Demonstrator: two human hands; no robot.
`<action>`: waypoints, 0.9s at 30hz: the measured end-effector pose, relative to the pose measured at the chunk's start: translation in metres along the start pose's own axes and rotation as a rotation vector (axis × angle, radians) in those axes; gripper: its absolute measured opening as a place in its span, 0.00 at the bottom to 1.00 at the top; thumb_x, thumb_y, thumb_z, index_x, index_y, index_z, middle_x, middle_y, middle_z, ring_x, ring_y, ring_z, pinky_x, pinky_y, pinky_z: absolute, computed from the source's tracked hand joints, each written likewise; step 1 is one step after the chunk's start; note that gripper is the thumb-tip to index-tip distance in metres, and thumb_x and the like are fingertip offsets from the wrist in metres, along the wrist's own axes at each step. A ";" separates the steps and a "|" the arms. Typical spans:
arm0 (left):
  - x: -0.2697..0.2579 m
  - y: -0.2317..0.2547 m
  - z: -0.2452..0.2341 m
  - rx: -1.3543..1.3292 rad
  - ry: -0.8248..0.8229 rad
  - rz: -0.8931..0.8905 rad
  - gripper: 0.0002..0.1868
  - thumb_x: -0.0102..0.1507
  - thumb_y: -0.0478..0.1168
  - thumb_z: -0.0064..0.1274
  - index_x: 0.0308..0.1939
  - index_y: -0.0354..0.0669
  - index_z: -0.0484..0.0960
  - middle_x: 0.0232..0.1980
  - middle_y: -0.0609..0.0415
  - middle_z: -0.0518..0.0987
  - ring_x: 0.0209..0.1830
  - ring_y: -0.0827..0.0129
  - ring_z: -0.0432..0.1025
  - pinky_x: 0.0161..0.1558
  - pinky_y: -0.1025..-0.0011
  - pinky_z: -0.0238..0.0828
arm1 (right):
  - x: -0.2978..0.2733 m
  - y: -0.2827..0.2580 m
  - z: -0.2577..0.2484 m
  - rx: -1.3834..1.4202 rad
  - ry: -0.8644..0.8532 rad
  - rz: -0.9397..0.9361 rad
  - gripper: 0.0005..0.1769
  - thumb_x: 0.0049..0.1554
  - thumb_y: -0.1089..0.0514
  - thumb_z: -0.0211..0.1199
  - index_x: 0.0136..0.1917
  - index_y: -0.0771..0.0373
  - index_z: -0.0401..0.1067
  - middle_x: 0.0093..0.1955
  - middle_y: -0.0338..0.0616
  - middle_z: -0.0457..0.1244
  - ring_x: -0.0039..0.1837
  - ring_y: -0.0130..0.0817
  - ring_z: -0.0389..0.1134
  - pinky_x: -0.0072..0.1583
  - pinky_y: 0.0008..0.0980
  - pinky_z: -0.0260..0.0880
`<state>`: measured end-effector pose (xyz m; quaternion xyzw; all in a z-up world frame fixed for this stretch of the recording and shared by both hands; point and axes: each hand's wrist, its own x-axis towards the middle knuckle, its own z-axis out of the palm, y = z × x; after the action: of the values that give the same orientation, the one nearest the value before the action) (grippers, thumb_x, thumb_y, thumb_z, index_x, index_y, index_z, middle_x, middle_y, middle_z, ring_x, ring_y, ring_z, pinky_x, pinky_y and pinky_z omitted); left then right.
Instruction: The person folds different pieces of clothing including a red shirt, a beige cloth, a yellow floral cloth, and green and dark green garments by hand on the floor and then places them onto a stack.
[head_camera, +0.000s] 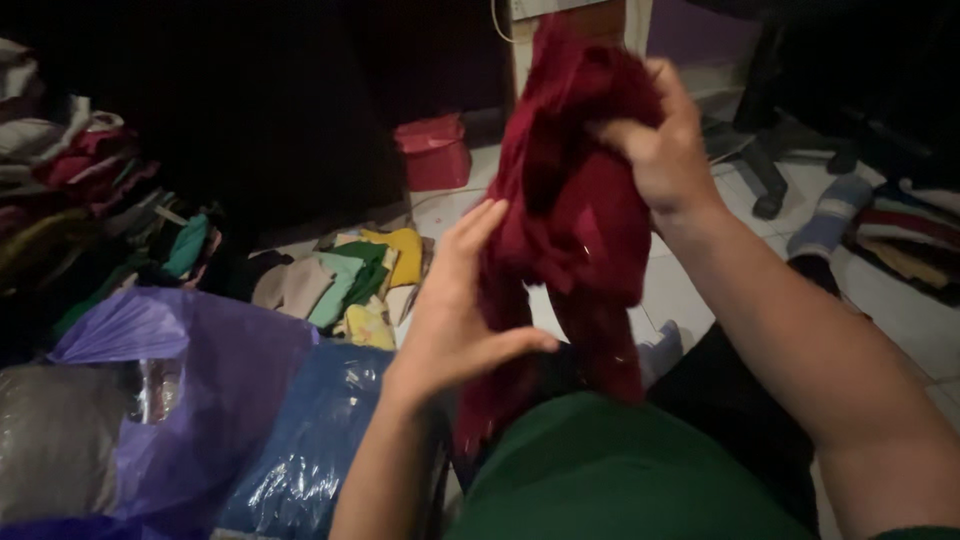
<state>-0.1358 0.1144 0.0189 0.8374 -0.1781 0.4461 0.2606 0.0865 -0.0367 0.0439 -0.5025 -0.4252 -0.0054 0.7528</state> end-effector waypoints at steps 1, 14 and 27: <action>0.002 -0.004 0.013 0.075 0.011 -0.025 0.51 0.49 0.41 0.68 0.73 0.37 0.61 0.70 0.33 0.66 0.72 0.44 0.62 0.70 0.58 0.60 | 0.005 -0.002 -0.004 0.054 -0.008 -0.044 0.18 0.62 0.70 0.60 0.63 0.58 0.64 0.61 0.45 0.68 0.63 0.39 0.73 0.67 0.41 0.78; 0.082 -0.088 -0.008 -0.372 0.382 -0.197 0.07 0.76 0.37 0.40 0.53 0.39 0.72 0.44 0.57 0.75 0.43 0.72 0.69 0.47 0.72 0.71 | -0.003 -0.016 -0.049 -0.626 -0.411 0.031 0.24 0.48 0.61 0.67 0.59 0.55 0.72 0.50 0.40 0.70 0.53 0.34 0.73 0.57 0.38 0.75; 0.138 -0.188 -0.070 0.403 0.335 -0.214 0.14 0.76 0.35 0.41 0.35 0.41 0.74 0.30 0.55 0.72 0.25 0.70 0.65 0.27 0.70 0.61 | 0.003 0.008 -0.094 -0.611 -0.325 -0.287 0.09 0.69 0.62 0.63 0.62 0.57 0.70 0.55 0.43 0.70 0.57 0.33 0.74 0.62 0.38 0.77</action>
<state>-0.0077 0.2972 0.1148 0.8009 0.0489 0.5748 0.1604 0.1518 -0.1034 0.0276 -0.6335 -0.5840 -0.1578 0.4824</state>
